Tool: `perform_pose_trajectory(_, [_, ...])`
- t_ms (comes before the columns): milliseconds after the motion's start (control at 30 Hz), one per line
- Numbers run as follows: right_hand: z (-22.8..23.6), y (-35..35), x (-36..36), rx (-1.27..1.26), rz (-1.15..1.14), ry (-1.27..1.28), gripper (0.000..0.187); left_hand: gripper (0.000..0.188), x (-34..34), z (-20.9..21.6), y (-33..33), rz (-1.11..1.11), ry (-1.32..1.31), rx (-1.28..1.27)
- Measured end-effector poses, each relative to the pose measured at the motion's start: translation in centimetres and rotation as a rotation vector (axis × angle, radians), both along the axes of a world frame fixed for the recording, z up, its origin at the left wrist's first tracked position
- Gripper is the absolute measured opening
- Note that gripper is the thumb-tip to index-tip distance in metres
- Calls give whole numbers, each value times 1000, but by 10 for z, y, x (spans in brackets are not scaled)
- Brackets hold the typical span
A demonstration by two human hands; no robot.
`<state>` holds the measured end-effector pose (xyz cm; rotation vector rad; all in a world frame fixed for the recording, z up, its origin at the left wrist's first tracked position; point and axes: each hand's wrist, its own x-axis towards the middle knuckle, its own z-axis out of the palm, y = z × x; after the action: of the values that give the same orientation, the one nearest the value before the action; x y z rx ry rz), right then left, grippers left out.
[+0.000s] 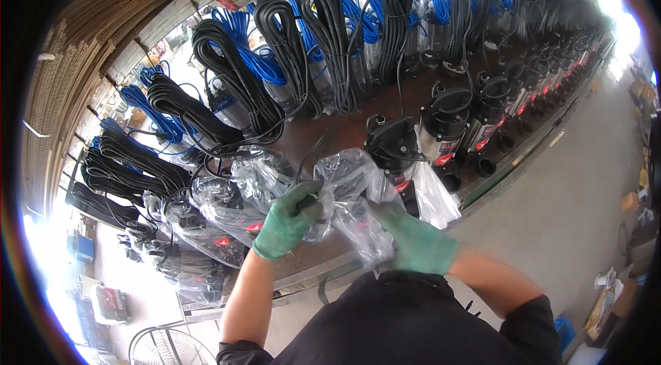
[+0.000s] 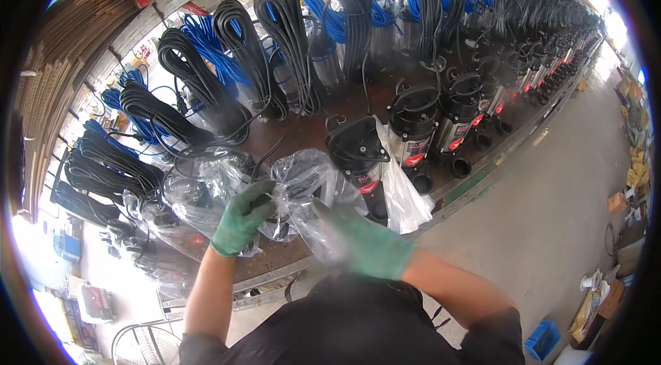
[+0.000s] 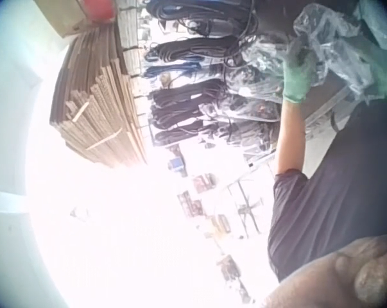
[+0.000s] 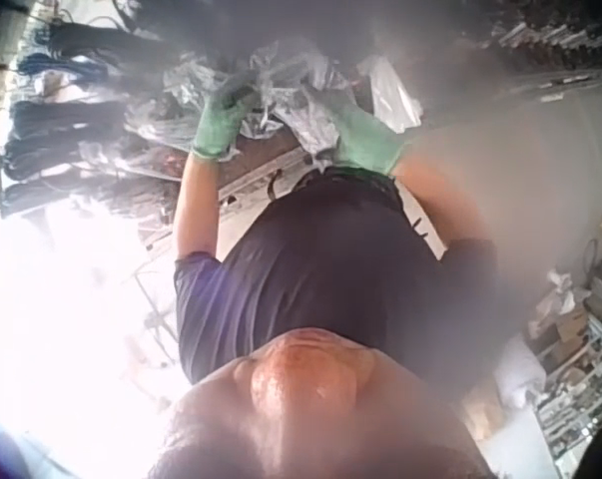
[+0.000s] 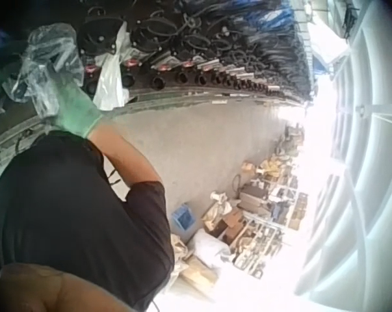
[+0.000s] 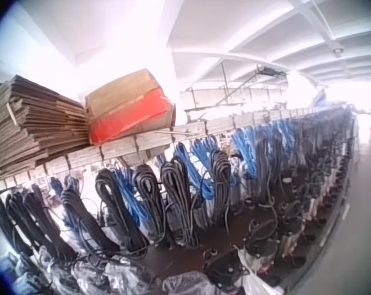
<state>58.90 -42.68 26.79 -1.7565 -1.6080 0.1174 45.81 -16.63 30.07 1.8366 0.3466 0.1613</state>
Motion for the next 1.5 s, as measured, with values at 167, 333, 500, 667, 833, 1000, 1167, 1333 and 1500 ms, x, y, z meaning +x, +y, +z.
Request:
perform_pose_trajectory(167, [-2,82,6,30,-208,178,54,37,9,-3,-12,-54,-203,212])
perform_pose_trajectory(333, [29,86,9,88,-212,1079,20,36,5,-20,-14,95,-302,47])
perform_pose_trajectory(500, [1,83,-10,539,-130,2061,17,77,-6,-45,-30,-111,-475,278])
perform_pose_trajectory(667, [-1,70,-26,509,-78,2090,24,68,29,-57,-43,210,-622,956])
perform_pose_trajectory(833, [36,54,-10,281,-143,1808,29,39,58,-23,-30,99,-626,926])
perform_pose_trajectory(1000, [67,47,12,109,-167,-243,52,35,63,-32,-7,-26,-664,713])
perform_pose_trajectory(1167, [47,92,44,-111,59,-236,50,42,67,-32,13,-203,-750,450])
perform_pose_trajectory(1333, [36,94,81,123,164,-597,17,47,58,-25,10,-169,-529,278])
perform_pose_trajectory(1500, [31,76,86,-68,-99,222,15,28,37,-38,21,-48,-503,-280])
